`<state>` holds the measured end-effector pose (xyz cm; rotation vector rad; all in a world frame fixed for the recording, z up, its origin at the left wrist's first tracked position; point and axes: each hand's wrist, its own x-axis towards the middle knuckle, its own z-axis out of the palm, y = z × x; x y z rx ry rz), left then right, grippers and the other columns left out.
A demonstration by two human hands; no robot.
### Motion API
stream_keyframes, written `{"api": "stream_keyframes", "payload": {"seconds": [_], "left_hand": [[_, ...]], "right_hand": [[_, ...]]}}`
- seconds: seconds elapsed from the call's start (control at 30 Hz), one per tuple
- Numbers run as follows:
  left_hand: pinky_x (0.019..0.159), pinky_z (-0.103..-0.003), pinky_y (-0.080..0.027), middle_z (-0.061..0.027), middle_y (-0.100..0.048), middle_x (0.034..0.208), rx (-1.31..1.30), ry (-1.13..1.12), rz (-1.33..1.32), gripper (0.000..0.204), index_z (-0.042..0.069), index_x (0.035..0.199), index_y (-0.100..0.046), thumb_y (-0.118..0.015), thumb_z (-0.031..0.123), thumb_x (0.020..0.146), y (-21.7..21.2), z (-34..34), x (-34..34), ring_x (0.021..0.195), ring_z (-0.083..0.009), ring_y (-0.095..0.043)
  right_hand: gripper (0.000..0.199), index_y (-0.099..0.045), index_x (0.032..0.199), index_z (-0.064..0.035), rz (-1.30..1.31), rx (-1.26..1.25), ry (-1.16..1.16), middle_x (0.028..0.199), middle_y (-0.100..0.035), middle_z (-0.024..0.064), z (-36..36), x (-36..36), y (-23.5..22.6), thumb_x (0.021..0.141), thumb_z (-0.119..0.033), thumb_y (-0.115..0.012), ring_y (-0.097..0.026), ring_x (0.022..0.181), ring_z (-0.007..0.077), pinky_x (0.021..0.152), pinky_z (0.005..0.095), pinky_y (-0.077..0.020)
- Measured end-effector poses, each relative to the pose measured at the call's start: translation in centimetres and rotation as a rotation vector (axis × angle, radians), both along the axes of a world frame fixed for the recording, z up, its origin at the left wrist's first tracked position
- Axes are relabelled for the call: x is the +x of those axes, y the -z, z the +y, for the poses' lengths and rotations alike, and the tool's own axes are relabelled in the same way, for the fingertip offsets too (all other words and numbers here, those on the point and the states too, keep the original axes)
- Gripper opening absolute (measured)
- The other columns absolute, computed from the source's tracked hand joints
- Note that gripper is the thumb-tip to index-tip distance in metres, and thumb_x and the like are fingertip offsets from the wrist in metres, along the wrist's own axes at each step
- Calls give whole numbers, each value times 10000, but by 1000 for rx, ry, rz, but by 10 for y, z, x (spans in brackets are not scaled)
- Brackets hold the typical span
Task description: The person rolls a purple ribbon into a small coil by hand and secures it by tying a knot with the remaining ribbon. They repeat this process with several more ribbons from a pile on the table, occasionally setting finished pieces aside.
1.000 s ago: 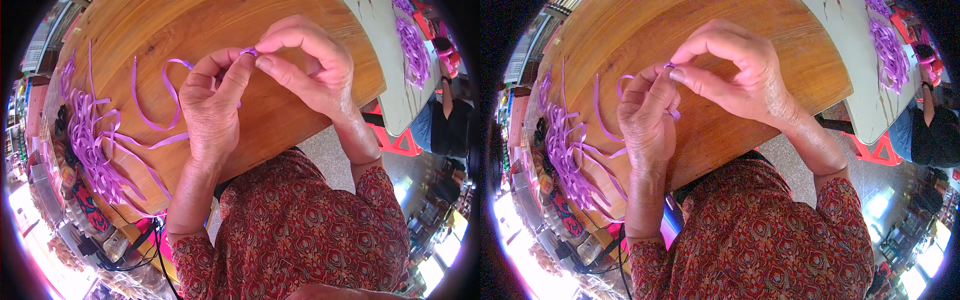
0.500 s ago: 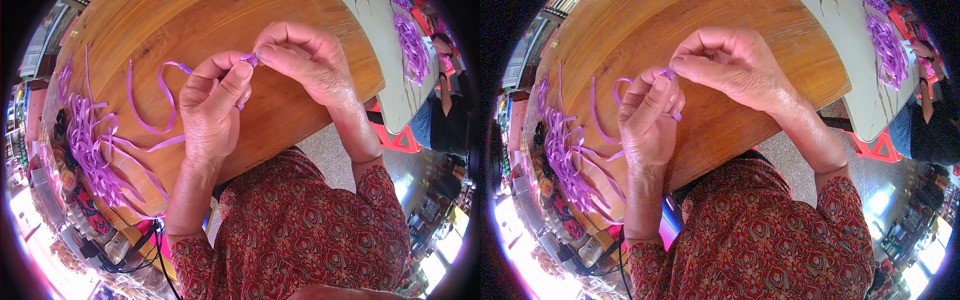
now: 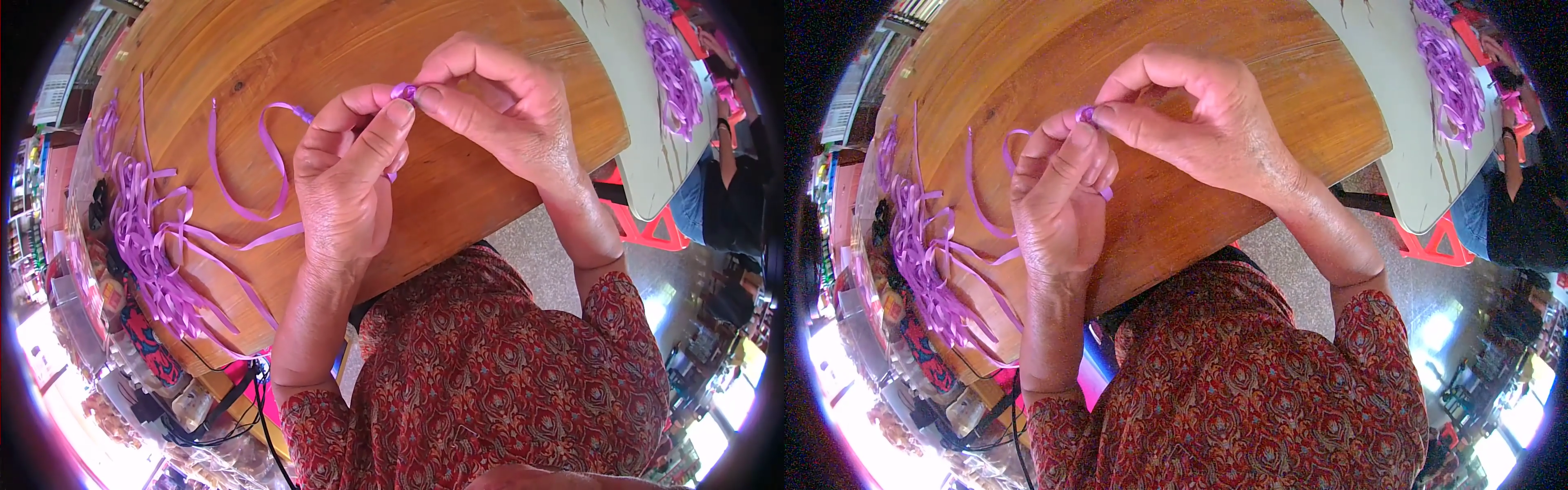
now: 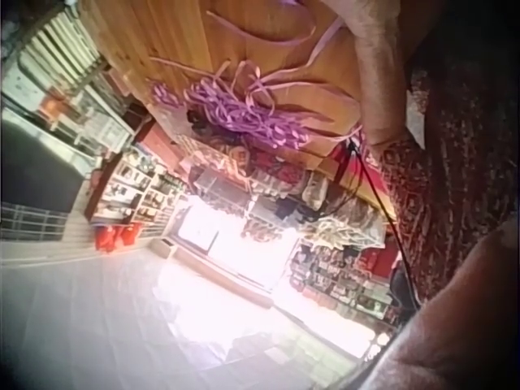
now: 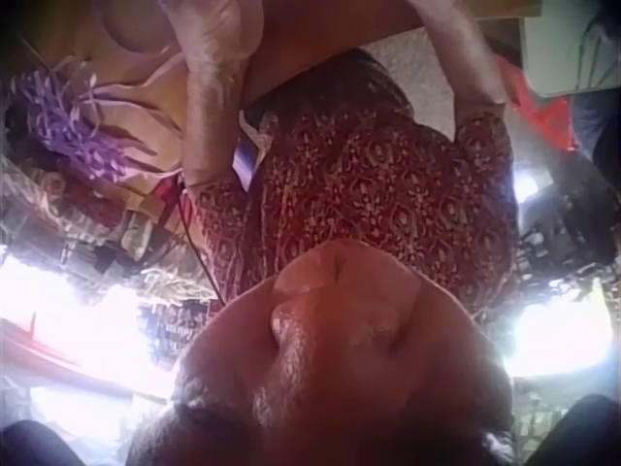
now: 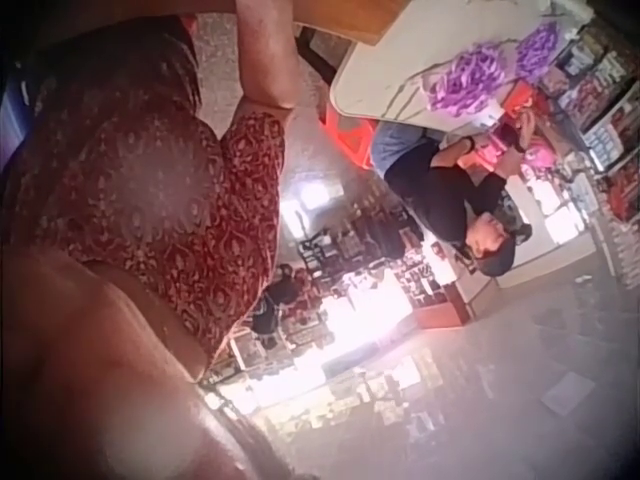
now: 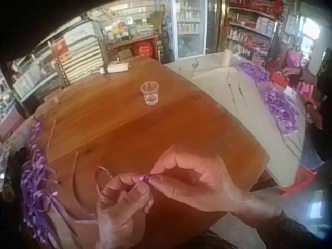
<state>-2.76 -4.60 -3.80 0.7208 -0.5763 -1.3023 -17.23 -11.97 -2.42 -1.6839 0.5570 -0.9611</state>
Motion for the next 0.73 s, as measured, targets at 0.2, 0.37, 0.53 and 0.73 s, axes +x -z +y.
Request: {"api": "stream_keyframes", "payload": {"seconds": [0.2, 0.37, 0.53, 0.73], "left_hand": [[527, -183, -313, -5, -597, 793, 16, -8, -80, 135, -6, 971, -629, -635, 36, 842, 1, 3, 1, 613, -44, -446], [516, -184, -301, -1, -592, 802, 43, 38, -92, 143, -13, 983, -628, -618, 56, 858, 0, 0, 2, 592, -34, -408], [561, -195, -352, -8, -577, 790, 74, -97, -452, 102, -12, 951, -624, -601, 25, 858, -16, 2, 2, 627, -63, -460], [631, -231, -394, -70, -574, 794, -181, -357, -1272, 101, 0, 921, -617, -617, -14, 822, -12, -12, -14, 702, -161, -517]], "right_hand": [[97, -595, 899, 27, 6, -128, 10, 878, -580, 43, -1, -1, 5, 819, 82, -583, -545, 845, 93, 766, 231, -441], [87, -610, 893, 4, -106, 369, -70, 900, -598, 46, -4, -4, -3, 810, 31, -618, -554, 866, 107, 769, 225, -436], [176, -633, 979, -6, -103, -56, 99, 948, -626, 58, -7, -4, -9, 803, -15, -648, -583, 880, 132, 748, 251, -464], [330, -658, 1068, -86, 50, -651, 78, 946, -645, 99, -21, -15, -4, 752, -149, -731, -627, 827, 218, 715, 338, -499]]}}
